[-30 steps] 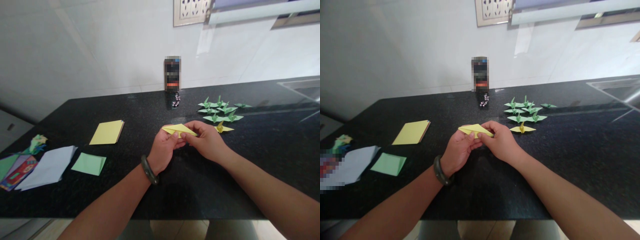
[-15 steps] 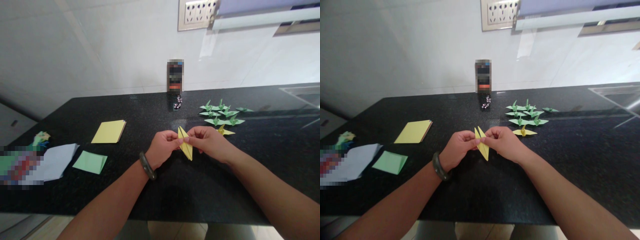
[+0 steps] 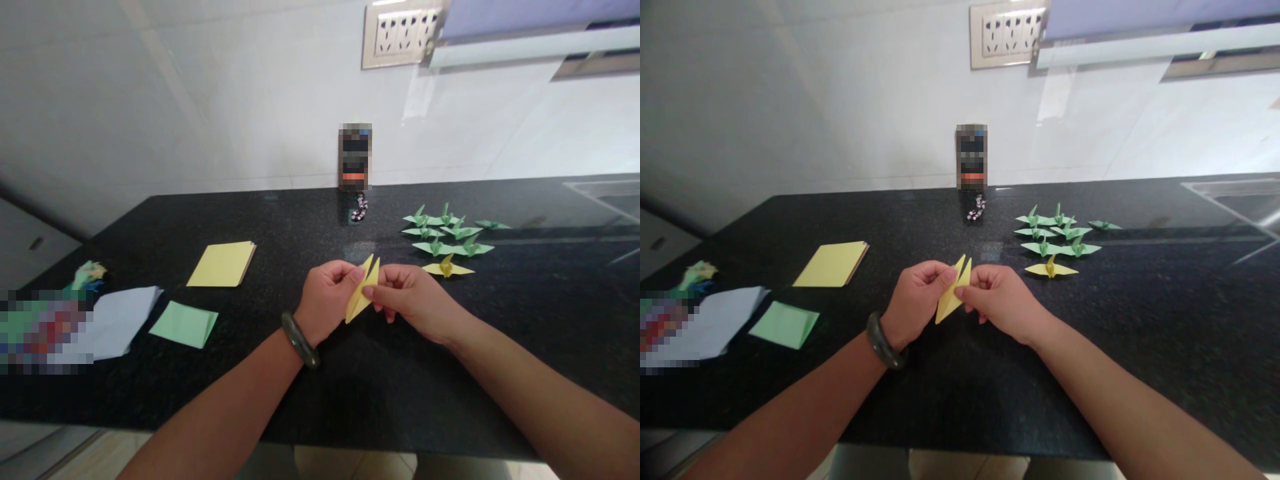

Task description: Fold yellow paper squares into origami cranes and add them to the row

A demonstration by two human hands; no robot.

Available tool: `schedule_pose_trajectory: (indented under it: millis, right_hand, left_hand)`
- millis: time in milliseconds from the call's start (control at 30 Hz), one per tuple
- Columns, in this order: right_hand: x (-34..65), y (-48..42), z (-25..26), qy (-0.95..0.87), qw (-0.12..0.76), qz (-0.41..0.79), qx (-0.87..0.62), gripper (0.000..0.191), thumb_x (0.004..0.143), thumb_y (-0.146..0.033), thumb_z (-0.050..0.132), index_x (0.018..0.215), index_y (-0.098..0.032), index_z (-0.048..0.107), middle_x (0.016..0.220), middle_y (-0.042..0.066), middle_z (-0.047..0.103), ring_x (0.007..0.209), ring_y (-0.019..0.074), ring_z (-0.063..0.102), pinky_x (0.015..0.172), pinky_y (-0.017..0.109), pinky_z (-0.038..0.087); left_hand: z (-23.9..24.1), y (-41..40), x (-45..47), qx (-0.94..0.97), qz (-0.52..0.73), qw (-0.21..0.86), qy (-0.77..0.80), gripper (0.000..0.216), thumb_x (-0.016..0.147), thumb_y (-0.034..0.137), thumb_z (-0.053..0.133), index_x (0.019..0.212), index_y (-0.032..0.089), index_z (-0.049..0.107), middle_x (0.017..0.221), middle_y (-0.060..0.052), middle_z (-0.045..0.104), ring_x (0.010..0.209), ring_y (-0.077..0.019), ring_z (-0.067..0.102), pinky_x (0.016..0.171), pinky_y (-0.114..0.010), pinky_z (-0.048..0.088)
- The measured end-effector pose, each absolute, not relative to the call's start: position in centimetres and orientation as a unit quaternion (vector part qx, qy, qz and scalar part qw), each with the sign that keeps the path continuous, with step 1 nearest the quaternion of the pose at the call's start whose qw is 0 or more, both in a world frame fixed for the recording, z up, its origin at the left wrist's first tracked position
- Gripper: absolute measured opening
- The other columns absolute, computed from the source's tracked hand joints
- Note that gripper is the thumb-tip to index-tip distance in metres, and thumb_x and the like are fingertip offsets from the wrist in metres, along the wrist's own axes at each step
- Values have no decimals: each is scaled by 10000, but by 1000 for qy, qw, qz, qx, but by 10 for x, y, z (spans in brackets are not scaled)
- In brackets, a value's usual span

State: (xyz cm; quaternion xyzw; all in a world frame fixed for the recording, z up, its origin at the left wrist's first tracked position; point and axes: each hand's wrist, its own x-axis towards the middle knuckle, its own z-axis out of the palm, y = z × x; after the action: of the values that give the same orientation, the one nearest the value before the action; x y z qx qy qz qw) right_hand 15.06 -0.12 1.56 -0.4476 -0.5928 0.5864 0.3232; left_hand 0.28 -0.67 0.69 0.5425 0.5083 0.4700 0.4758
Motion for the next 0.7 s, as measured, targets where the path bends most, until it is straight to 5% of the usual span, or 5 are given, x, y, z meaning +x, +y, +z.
schedule_pose_trajectory:
  millis: [233,567,700]
  right_hand:
    - [151,1,11,-539,385,591,-460,210,674,-310,670,634,-138,558,577,-4,609,445,63,493,452,194,409]
    - [152,0,17,-612,339,520,-490,274,735,-310,587,524,-157,503,470,-31,517,388,60,414,406,196,343]
    - [160,3,19,-713,334,397,-472,268,762,-341,573,571,-153,565,477,-21,510,438,82,437,436,208,351]
  left_hand:
    - [4,-5,6,438,491,606,447,269,685,387,648,694,122,598,635,-9,599,578,-106,563,625,-261,487]
    - [5,-3,2,431,473,624,448,265,665,365,677,675,106,618,656,-19,599,554,-72,531,540,-199,449]
    - [5,-1,1,377,481,654,446,241,680,334,662,647,106,590,587,-12,574,520,-75,525,520,-199,439]
